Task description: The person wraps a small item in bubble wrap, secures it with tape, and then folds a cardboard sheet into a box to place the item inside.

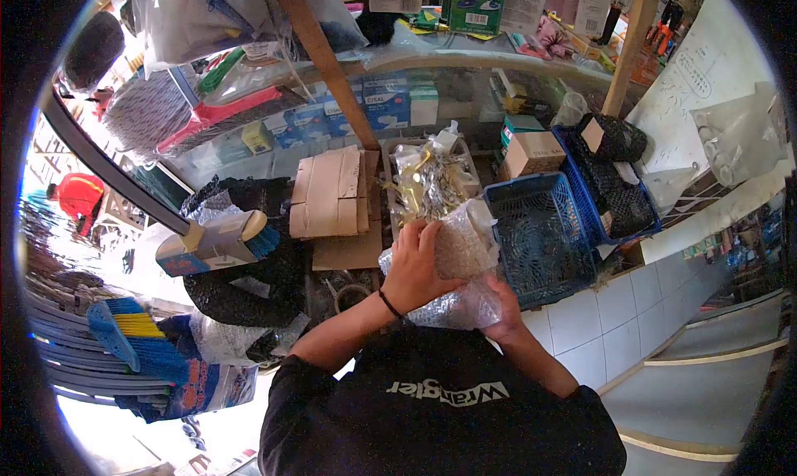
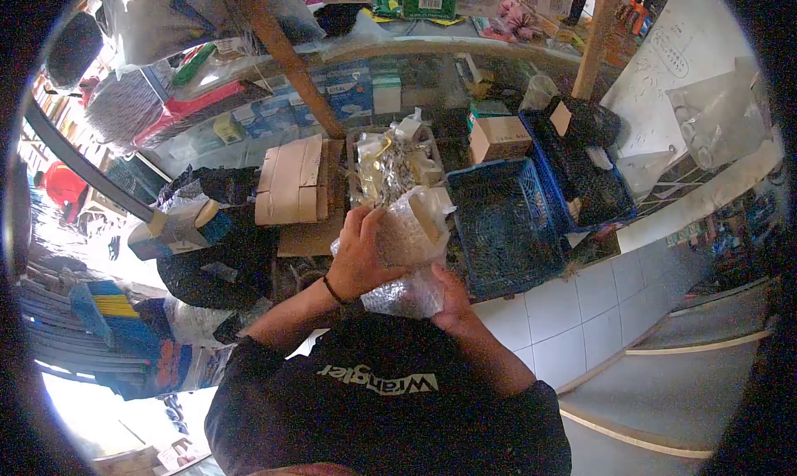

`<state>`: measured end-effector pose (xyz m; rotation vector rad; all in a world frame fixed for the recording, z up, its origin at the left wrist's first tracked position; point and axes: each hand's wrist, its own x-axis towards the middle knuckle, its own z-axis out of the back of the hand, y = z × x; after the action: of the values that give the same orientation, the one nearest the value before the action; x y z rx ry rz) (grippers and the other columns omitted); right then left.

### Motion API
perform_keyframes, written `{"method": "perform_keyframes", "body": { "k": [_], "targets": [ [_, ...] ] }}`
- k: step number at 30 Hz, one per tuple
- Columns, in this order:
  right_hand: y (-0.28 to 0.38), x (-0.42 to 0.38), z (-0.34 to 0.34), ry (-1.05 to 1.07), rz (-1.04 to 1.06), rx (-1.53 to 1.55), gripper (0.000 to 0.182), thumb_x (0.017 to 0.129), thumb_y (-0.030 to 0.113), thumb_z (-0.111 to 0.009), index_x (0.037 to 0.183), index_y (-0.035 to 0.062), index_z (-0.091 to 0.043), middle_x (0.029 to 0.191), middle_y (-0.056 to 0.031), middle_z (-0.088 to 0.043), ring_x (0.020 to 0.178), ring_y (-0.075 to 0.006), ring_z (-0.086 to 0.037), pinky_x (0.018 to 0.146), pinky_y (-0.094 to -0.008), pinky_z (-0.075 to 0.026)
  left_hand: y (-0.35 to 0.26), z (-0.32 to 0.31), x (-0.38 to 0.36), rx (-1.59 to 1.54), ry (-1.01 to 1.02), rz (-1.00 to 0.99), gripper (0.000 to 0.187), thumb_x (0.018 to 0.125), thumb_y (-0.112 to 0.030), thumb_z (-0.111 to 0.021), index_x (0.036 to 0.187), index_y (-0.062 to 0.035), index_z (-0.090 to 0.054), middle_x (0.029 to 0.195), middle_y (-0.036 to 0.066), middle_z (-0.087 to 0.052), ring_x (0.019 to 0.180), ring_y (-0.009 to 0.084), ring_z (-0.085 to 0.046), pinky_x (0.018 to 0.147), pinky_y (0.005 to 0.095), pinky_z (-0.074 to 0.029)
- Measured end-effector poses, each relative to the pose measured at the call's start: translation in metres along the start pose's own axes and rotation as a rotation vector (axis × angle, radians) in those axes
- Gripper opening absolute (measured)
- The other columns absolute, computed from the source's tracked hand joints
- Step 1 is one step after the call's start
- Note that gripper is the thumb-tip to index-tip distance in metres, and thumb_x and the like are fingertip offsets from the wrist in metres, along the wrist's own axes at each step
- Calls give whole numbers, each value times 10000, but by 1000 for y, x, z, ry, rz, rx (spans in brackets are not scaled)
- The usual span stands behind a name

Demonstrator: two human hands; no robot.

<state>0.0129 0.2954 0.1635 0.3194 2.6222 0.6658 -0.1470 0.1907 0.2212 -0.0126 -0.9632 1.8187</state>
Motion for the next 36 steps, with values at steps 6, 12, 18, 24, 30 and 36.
{"method": "perform_keyframes", "body": {
  "k": [6,12,18,24,30,36],
  "targets": [
    [-7,-5,-30,71,42,41,614,866,519,-406,1294,82,-358,1192,-89,-498,1100,-268,-479,914,-456,-394,13,-15,-1,-20,-153,130,927,486,-316,-833,1227,-32,-353,1144,180,-381,1075,359,-390,891,437,-340],
    [-11,-5,-28,93,38,-6,704,848,615,-343,1320,93,-337,1216,-84,-474,1120,-270,-450,949,-480,-338,1,-21,-13,112,-108,145,886,526,-319,-803,1244,-48,-359,1130,158,-393,1067,337,-388,902,445,-301],
    [-11,-7,-43,-11,-15,140,694,847,635,-328,1307,116,-365,1186,-58,-494,1083,-238,-469,948,-442,-331,1,-23,-26,146,-23,64,718,616,-283,-746,1215,-66,-417,1086,130,-423,1039,310,-400,879,443,-298],
    [-9,-3,-39,-134,-44,133,691,831,648,-353,1275,121,-405,1183,-41,-507,997,-248,-520,830,-417,-427,-4,-35,-46,56,-3,-18,647,674,-336,-679,1205,-61,-433,1133,155,-420,1096,333,-393,922,476,-287],
    [-5,4,-7,-155,-128,152,693,820,637,-391,1258,100,-417,1187,-86,-492,1040,-292,-494,861,-438,-409,1,-36,-60,-27,131,-138,492,674,-257,-653,1063,-19,-467,1171,224,-392,1108,401,-388,946,512,-298],
    [-9,8,-22,-314,-209,21,800,781,641,-469,1320,78,-286,1312,-171,-321,1185,-364,-355,989,-526,-293,31,-62,-68,-133,164,31,357,697,-123,-606,1010,0,-488,1170,227,-406,1068,406,-433,899,455,-384]
  ]
}}
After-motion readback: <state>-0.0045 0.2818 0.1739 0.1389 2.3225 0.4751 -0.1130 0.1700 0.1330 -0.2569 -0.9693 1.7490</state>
